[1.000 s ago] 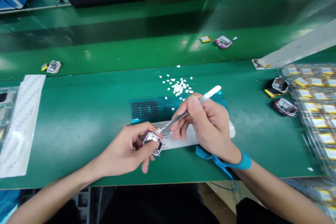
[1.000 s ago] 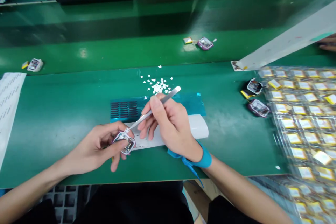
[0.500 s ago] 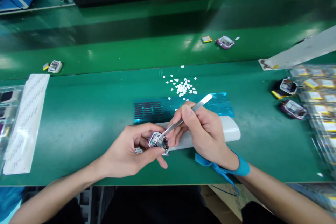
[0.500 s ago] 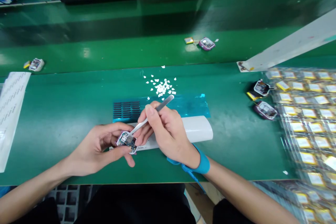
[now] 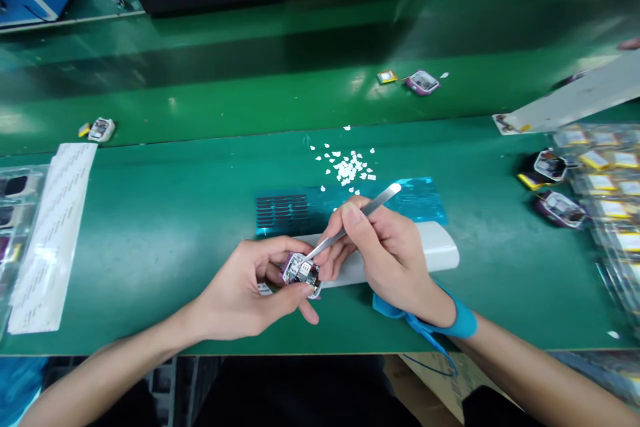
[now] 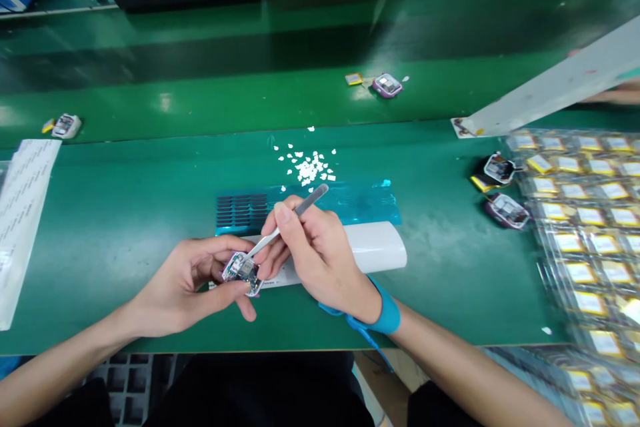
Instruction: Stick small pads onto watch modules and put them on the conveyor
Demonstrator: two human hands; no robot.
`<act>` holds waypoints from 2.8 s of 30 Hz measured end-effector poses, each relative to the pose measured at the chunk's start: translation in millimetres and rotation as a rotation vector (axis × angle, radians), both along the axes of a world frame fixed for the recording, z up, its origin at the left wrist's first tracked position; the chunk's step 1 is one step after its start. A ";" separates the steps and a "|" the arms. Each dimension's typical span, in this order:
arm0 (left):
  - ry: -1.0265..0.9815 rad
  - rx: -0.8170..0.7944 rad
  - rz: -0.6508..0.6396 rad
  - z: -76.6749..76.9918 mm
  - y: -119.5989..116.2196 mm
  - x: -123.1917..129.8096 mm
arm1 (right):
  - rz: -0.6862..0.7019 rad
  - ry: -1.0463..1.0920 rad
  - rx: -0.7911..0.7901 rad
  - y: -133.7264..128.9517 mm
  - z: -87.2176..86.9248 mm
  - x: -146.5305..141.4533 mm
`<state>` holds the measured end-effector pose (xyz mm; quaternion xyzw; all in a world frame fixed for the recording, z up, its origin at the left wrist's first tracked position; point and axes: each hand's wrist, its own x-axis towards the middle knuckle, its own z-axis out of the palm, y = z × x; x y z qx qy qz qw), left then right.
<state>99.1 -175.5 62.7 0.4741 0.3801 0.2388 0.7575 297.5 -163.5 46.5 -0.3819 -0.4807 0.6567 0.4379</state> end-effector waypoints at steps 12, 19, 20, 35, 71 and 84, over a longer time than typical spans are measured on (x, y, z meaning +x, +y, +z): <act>0.079 0.024 0.051 -4.8 0.2 -1.7 | -0.087 -0.198 0.379 -7.5 -4.7 2.2; 0.107 0.220 0.173 -6.0 10.5 -9.0 | -0.369 -0.477 0.624 2.0 -2.7 17.1; 0.102 0.246 0.164 -5.8 12.3 -10.1 | -0.348 -0.550 0.597 4.7 -1.1 17.5; 0.596 1.004 0.026 -34.3 24.1 -10.3 | -0.066 -0.759 0.576 21.8 -2.8 20.4; 0.786 1.199 -0.020 -47.2 20.9 0.9 | -0.046 -1.180 1.319 13.5 -23.0 13.2; 0.056 0.720 0.457 -9.4 18.5 -13.8 | -0.220 -0.833 1.318 11.8 1.9 24.5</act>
